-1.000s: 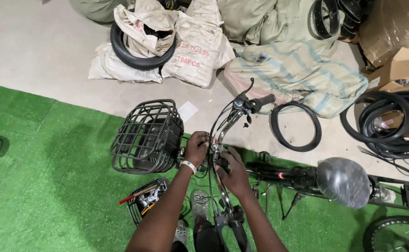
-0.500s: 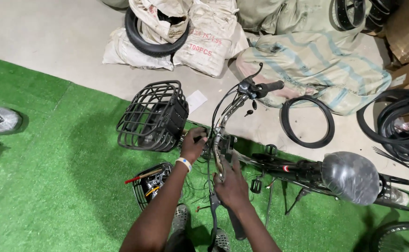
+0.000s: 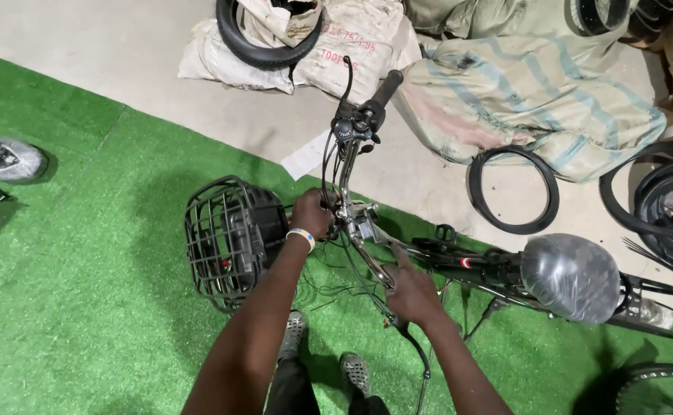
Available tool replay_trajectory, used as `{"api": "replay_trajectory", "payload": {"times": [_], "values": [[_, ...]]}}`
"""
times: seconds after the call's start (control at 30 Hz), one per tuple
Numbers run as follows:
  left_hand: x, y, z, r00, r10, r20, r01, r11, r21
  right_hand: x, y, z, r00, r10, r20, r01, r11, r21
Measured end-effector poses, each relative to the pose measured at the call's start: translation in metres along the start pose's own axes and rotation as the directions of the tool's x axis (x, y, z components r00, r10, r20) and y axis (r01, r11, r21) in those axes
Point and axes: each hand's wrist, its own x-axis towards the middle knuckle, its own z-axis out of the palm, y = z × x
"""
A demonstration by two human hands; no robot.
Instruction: The person uses pliers to cut a black cable and then threads it through the bicycle's handlebar and front fork. They manipulate the cable ends and route the wire along the frame near the front wheel.
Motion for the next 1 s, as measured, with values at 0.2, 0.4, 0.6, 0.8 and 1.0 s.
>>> {"api": "replay_trajectory", "payload": {"times": [0.2,0.4,0.6,0.8,1.0], "values": [[-0.017,-0.006,0.0,0.994,0.11,-0.031,-0.109,0.994,0.029,0.004,0.015,0.019,1.0,0.011,0.007,-0.01,0.995,-0.1],[0.024,-0.024,0.022,0.968,0.215,-0.13,-0.221,0.975,-0.034,0.004,-0.058,0.005,0.989,0.143,0.039,-0.147,0.985,0.095],[0.06,-0.014,0.013,1.0,0.029,0.012,-0.027,0.987,-0.161,0.055,-0.069,0.026,0.976,0.181,0.119,-0.212,0.904,0.371],[-0.055,-0.002,-0.048,0.997,0.016,0.073,0.031,0.796,-0.604,0.093,-0.048,0.024,0.986,0.079,0.148,-0.152,0.79,0.594],[-0.21,0.005,-0.043,0.945,-0.289,-0.151,0.09,0.677,-0.731,0.063,-0.078,-0.013,0.997,0.064,0.035,-0.072,0.792,0.607]]}}
